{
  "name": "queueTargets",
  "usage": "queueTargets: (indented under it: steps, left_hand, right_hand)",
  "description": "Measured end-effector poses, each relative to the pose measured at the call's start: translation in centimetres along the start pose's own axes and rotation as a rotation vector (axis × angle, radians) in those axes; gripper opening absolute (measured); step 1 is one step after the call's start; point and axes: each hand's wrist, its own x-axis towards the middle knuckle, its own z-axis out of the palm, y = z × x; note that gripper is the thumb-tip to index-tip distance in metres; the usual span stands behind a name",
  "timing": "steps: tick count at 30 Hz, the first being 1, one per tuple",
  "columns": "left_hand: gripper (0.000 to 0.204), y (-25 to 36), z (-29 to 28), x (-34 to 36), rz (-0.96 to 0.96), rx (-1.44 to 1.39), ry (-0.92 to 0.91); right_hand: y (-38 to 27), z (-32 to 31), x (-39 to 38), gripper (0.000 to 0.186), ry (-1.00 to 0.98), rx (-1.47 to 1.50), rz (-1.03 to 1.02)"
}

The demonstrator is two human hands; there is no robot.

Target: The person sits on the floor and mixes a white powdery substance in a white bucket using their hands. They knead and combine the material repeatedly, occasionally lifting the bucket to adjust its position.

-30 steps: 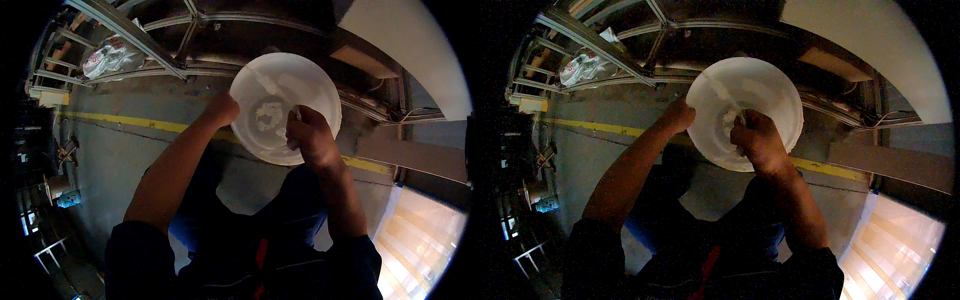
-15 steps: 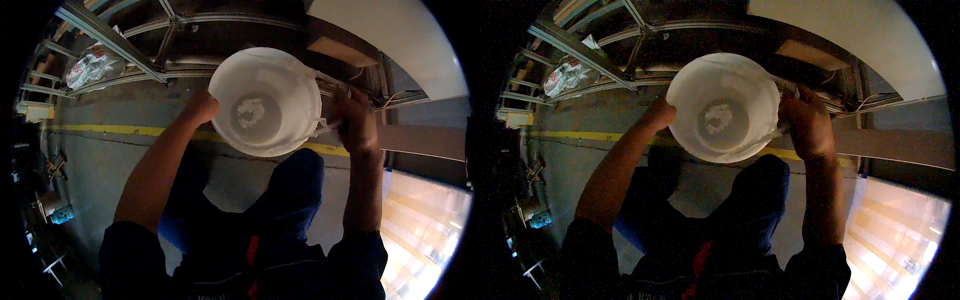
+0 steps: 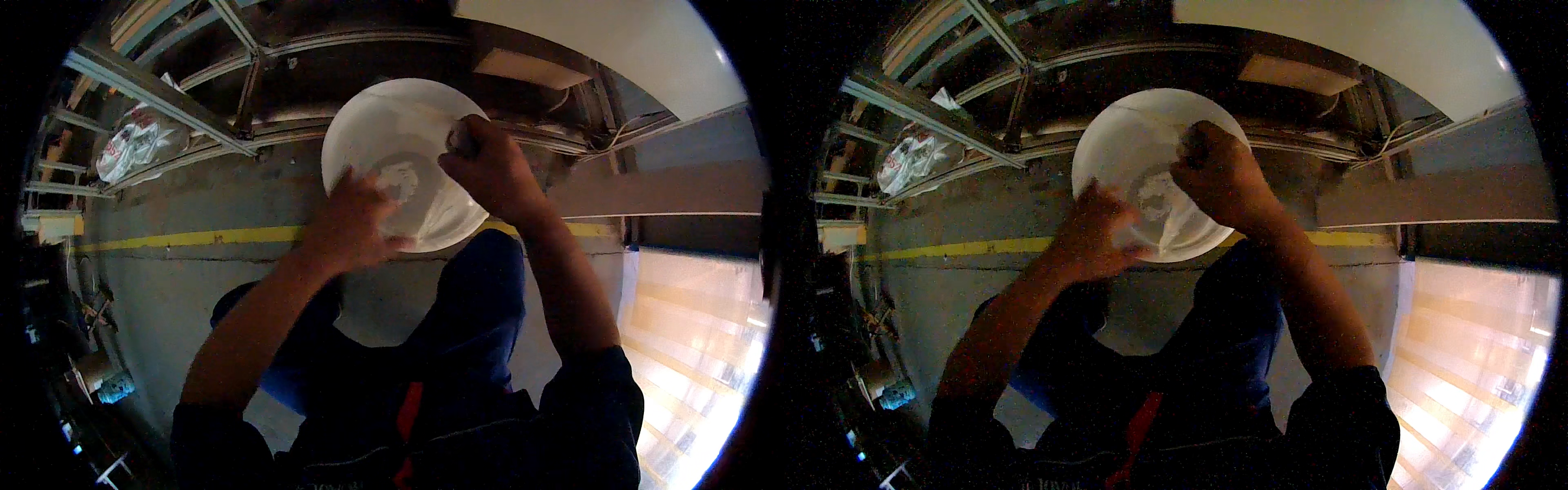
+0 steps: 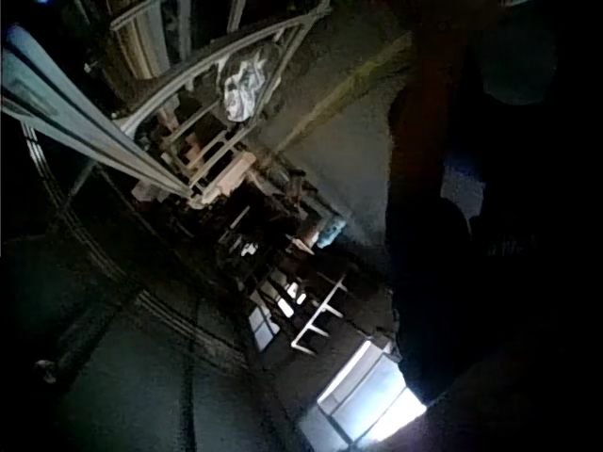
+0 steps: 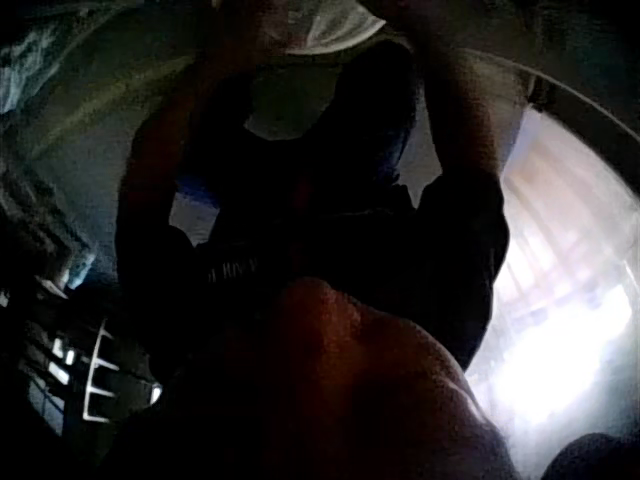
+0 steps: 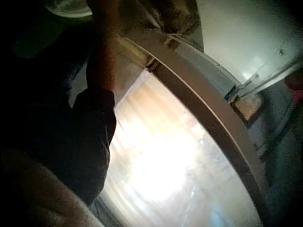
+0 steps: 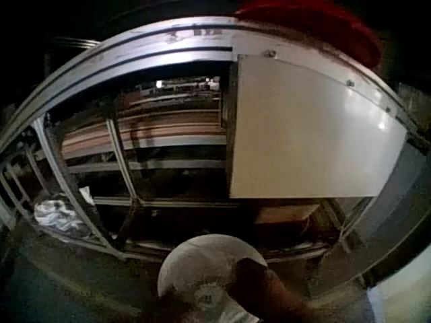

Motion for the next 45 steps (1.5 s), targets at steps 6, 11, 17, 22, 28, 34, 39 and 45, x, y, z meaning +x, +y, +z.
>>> queueTargets:
  steps: [6,11,17,22,28,34,39,45]
  left_hand:
    - [0.035,3.0,4.0,-0.3,-0.125,-0.201,-0.195]
    - [0.032,3.4,5.1,-0.4,-0.215,-0.282,-0.123]
    - [0.029,4.5,4.7,0.3,-0.352,-0.317,-0.157]
    - [0.03,4.4,4.8,0.8,-0.393,-0.392,-0.162]
    - [0.026,4.1,5.5,0.4,-0.319,-0.51,-0.013]
    - [0.021,3.9,5.1,-0.3,-0.253,-0.446,-0.039]
    - [0.023,2.5,5.5,-1.3,-0.042,-0.428,-0.017]
    - [0.023,3.1,5.0,-1.8,0.074,-0.541,0.005]
  right_hand:
    - [-0.6,2.0,-0.7,0.028,0.153,-0.019,-0.162]
    - [1.3,3.0,-2.4,0.03,0.316,-0.229,-0.144]
    - [5.0,6.1,-5.2,0.022,0.529,-0.285,-0.162]
    - [6.8,8.5,-5.7,0.014,0.581,-0.104,-0.152]
    - [6.5,8.7,-5.3,0.009,0.557,-0.184,-0.111]
    - [6.7,9.0,-5.3,0.007,0.558,-0.221,-0.084]
    - [6.3,8.9,-5.2,0.007,0.578,-0.24,-0.066]
    - [6.3,8.9,-5.2,0.009,0.53,-0.282,0.005]
